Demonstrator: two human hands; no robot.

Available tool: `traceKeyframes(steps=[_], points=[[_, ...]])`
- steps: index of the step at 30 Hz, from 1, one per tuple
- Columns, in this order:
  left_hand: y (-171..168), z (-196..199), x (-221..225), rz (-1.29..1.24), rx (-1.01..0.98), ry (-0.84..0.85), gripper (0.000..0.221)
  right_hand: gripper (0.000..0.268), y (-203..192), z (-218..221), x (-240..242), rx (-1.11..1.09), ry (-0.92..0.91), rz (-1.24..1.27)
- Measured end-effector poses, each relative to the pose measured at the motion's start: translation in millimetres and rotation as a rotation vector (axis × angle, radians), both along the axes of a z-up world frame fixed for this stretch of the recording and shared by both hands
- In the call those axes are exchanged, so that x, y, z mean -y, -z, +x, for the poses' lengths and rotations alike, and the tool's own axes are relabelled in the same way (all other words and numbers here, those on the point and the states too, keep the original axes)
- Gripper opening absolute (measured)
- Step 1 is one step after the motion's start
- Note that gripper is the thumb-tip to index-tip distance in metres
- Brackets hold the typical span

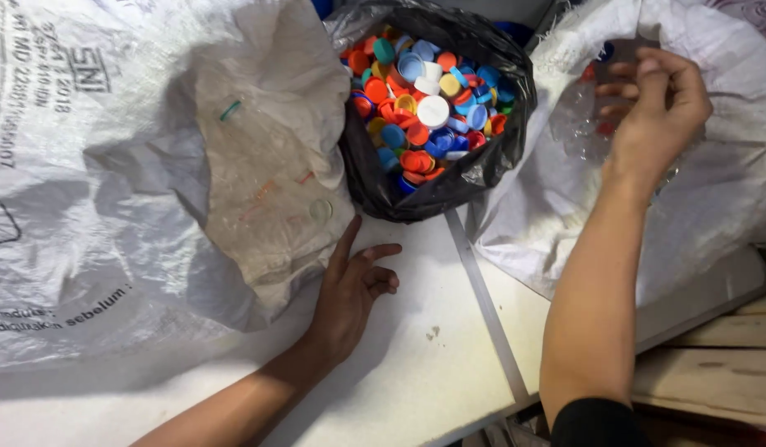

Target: Sorting plastic bottle caps and bottles into different bags for recycling.

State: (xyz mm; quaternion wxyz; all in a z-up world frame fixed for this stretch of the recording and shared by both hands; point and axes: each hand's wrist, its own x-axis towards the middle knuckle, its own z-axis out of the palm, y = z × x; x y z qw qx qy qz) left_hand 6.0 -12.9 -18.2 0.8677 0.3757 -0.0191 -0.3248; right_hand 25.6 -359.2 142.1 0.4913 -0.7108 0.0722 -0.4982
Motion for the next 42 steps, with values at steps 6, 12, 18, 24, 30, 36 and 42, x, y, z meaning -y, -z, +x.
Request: traceKeyframes(steps=[6,12,18,24,30,36,42], points=[[-3.5,-4.2,-3.7,0.051,0.126,0.046,0.056,0.028,127.9,16.2,165.2,-0.7,0.365,-0.855],[-7.4,-4.9,-5.2,0.109,0.185,0.079,0.046,0.023,119.7,29.5,123.5,-0.762,0.497,-0.55],[-6.9,-8.0,-6.0,0.115,0.275,0.119,0.041,0.021,-13.2,-12.0,-9.0,-0.27,0.382,-0.669],[1.3,-6.5,-10.1,-0.035,0.32,0.152,0.051,0.044,-74.5,-54.0,-129.7,-0.434,-0.021,-0.865],[-13.3,0.6,-10.3,-0.24,-0.073,0.154,0.067,0.048,-16.0,-50.8,-189.8,-0.55,-0.869,-1.105],[7.5,3.1,-4.8,-0.022,0.067,0.138,0.034,0.032,-16.6,-40.8,-188.4,-0.886,-1.142,-0.992],[5.8,-1.2,-3.9,-0.016,0.079,0.09,0.024,0.03,-36.5,-26.8,-182.6,-0.751,-0.382,-0.967]])
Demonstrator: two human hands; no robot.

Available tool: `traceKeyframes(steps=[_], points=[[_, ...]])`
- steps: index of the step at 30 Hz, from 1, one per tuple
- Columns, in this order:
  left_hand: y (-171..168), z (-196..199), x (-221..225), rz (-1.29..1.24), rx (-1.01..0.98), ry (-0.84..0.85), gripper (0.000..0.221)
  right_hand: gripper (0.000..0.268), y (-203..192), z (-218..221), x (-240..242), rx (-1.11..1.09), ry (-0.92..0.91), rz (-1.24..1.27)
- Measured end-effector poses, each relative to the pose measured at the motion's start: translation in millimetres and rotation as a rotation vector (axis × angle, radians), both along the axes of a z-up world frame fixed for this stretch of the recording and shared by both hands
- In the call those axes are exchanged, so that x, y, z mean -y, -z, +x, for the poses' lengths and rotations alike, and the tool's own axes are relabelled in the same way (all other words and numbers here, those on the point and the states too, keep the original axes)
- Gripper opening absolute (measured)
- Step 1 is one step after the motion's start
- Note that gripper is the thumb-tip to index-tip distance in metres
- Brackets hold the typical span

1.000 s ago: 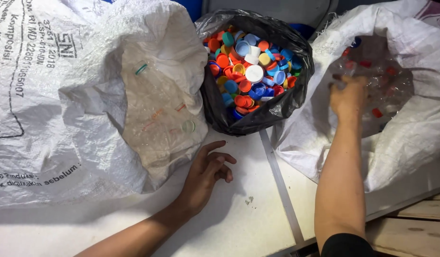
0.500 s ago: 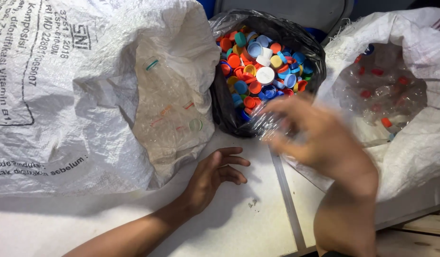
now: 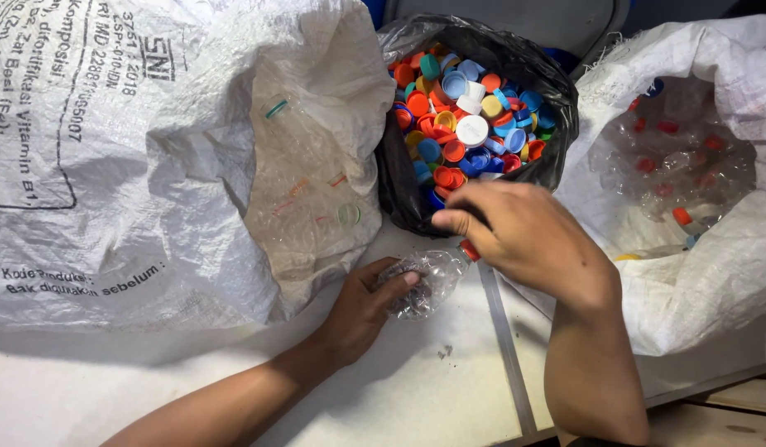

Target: Sorting plastic bottle caps and bottles into different bags for recycling.

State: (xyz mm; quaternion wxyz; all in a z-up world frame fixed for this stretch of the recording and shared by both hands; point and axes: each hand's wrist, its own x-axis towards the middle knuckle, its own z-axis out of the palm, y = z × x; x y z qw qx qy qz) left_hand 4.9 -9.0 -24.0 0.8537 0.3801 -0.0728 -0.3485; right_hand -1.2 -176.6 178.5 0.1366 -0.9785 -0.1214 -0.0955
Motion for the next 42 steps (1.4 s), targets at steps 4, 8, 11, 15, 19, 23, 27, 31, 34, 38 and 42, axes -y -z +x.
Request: traceKeyframes(steps=[4,8,11,15,19,23,27,31,34,38,42], points=[[2.7,0.8,-0.3,-0.054,-0.06,-0.023,0.019,0.033,4.7,5.9,2.4,-0.385,0.136,-0.125],[16.3,0.0,-0.6,-0.162,-0.067,-0.013,0.018,0.028,3.0,0.3,-5.3,-0.258,-0.019,0.188],[12.5,1.6,-0.3,-0.166,-0.077,-0.011,0.021,0.025,5.4,-3.1,-10.3,-0.138,-0.096,0.238],[8.5,0.4,-2.3,-0.117,-0.097,0.005,0.025,0.03,7.4,-8.8,-19.6,-0.081,-0.029,0.012],[1.6,1.3,-5.7,-0.152,-0.006,0.015,0.032,0.024,8.4,-6.1,-21.4,-0.039,-0.183,0.109],[-3.8,4.6,-8.4,-0.112,-0.035,0.057,0.037,0.02,9.6,-2.8,-20.3,0.006,-0.211,0.128],[-8.2,6.2,-11.3,-0.086,-0.054,0.091,0.04,0.016,13.1,2.3,-15.1,0.009,-0.281,0.182],[-8.0,5.2,-14.2,-0.04,-0.119,0.099,0.039,0.015,15.8,5.6,-10.0,-0.014,-0.299,0.178],[0.5,3.4,-18.2,-0.177,-0.165,0.29,0.044,0.013,14.1,6.6,-11.4,-0.004,-0.383,0.199],[-2.2,4.2,-19.8,-0.271,-0.162,0.481,0.053,0.016,6.4,4.9,-4.4,-0.139,-0.423,0.206],[-12.8,5.8,-20.0,-0.206,-0.273,0.494,0.055,0.03,-3.6,7.5,19.5,-0.234,-0.573,0.344]])
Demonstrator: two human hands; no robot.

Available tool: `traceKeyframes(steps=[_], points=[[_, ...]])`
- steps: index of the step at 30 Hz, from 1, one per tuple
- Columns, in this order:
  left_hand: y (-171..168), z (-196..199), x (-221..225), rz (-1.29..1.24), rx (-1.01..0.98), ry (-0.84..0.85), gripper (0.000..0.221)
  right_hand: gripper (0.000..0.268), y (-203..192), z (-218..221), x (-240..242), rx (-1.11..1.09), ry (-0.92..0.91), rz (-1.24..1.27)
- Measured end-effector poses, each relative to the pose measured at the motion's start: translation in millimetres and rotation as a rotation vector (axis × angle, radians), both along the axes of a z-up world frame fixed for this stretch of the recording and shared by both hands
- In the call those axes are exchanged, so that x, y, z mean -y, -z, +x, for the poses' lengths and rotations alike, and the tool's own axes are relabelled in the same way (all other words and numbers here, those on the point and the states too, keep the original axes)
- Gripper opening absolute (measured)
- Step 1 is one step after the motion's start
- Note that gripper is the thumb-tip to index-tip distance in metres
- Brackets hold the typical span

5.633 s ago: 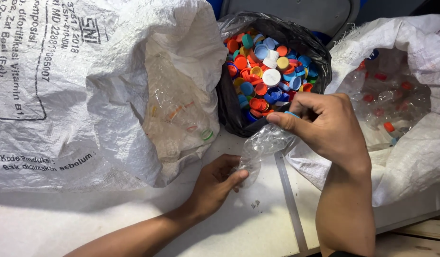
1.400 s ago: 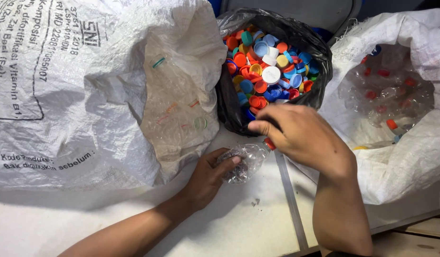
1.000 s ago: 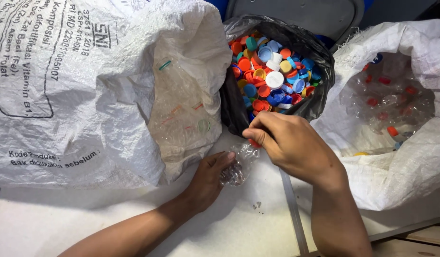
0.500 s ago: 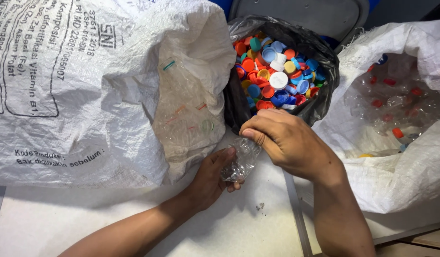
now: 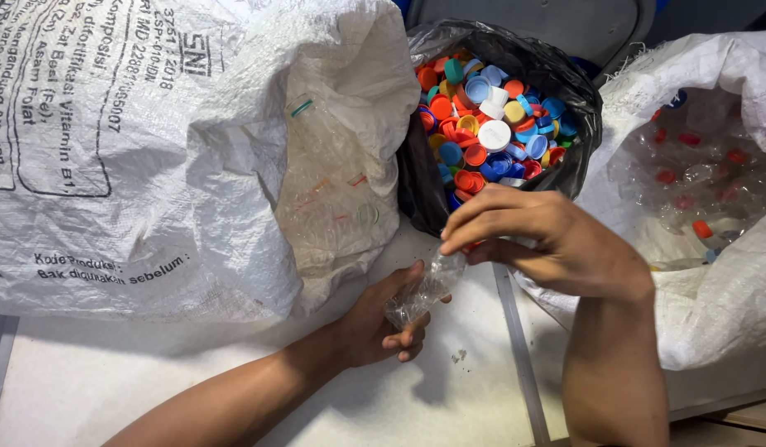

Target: Sorting plastic bottle caps and bottles into different bags for recycling.

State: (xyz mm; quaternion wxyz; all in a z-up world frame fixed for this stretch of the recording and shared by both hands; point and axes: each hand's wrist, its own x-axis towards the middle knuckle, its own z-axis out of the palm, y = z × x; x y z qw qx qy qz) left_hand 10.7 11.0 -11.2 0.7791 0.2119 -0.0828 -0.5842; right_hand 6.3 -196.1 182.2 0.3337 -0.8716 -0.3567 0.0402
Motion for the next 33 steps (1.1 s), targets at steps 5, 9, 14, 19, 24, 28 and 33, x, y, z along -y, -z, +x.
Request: traceKeyframes(steps=[5,9,14,19,24,28,33], points=[[11.6,0.9,5.8,0.007,-0.045,-0.045,0.046,0.037,-10.1,-6.2,19.3,-0.063,0.038,0.077],[15.8,-1.0,7.2,0.022,0.009,-0.063,0.036,0.046,-19.9,-5.5,-6.9,0.62,0.647,-0.109],[14.2,0.0,6.8,0.042,0.006,-0.123,0.032,0.049,-11.3,-10.0,16.0,0.116,0.509,-0.058],[20.8,0.5,8.5,-0.023,-0.01,-0.2,0.037,0.037,-12.9,-13.1,3.9,-0.184,0.098,-0.219],[-5.6,-5.0,11.2,0.035,0.14,-0.387,0.068,0.021,-6.1,-15.6,-0.8,0.066,0.406,0.031],[-2.3,-12.3,13.9,0.017,0.265,-0.476,0.072,0.021,-1.2,-13.0,-17.0,0.098,0.437,0.115],[-5.2,-13.6,19.4,0.271,0.203,-0.571,0.084,0.016,11.7,-7.8,-46.5,0.255,0.503,0.519]])
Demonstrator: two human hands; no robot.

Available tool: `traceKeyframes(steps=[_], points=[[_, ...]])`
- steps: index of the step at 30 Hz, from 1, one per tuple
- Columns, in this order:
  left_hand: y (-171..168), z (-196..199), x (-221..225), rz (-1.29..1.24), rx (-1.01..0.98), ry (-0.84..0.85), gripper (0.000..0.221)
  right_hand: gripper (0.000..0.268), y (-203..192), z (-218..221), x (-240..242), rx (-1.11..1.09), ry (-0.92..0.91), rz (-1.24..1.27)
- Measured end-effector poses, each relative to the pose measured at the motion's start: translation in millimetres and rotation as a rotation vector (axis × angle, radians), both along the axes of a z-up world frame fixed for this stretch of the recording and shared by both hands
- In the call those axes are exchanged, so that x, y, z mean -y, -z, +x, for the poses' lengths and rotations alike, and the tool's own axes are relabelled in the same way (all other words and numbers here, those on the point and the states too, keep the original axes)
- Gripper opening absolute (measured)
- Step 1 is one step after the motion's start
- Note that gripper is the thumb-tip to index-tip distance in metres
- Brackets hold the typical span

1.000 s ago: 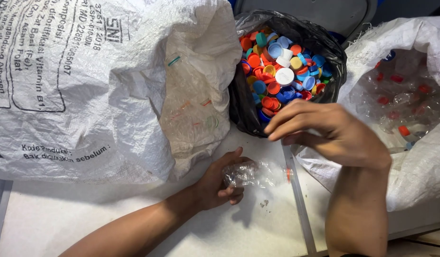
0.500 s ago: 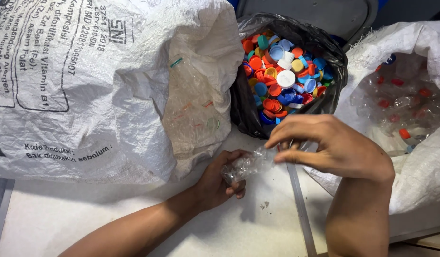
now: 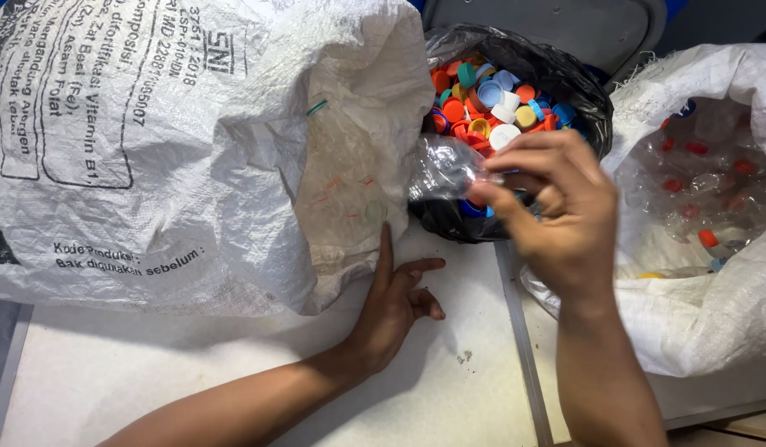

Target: Sorting plastic bottle caps and bottles into different bags for recycling.

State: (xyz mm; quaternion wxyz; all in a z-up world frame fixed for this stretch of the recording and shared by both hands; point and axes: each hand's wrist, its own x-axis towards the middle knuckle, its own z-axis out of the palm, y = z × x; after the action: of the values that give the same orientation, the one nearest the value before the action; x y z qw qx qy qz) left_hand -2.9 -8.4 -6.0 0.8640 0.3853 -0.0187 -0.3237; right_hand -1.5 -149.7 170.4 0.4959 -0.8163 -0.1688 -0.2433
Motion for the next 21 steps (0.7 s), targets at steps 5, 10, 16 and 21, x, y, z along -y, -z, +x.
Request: traceKeyframes(steps=[5,10,16,21], points=[[11.7,4.7,5.6,-0.05,-0.033,-0.013,0.086,0.02,38.8,16.4,-26.2,0.202,0.018,-0.38],[0.0,4.4,0.2,-0.026,0.022,0.025,0.085,0.022,70.0,73.5,-64.4,0.221,-0.071,-0.452],[6.3,4.8,3.2,0.005,-0.03,0.037,0.084,0.014,75.4,146.0,-90.7,0.206,-0.164,-0.302],[12.5,-1.1,2.6,-0.022,0.096,0.021,0.089,0.017,54.9,130.9,-72.0,0.317,-0.224,-0.481]])
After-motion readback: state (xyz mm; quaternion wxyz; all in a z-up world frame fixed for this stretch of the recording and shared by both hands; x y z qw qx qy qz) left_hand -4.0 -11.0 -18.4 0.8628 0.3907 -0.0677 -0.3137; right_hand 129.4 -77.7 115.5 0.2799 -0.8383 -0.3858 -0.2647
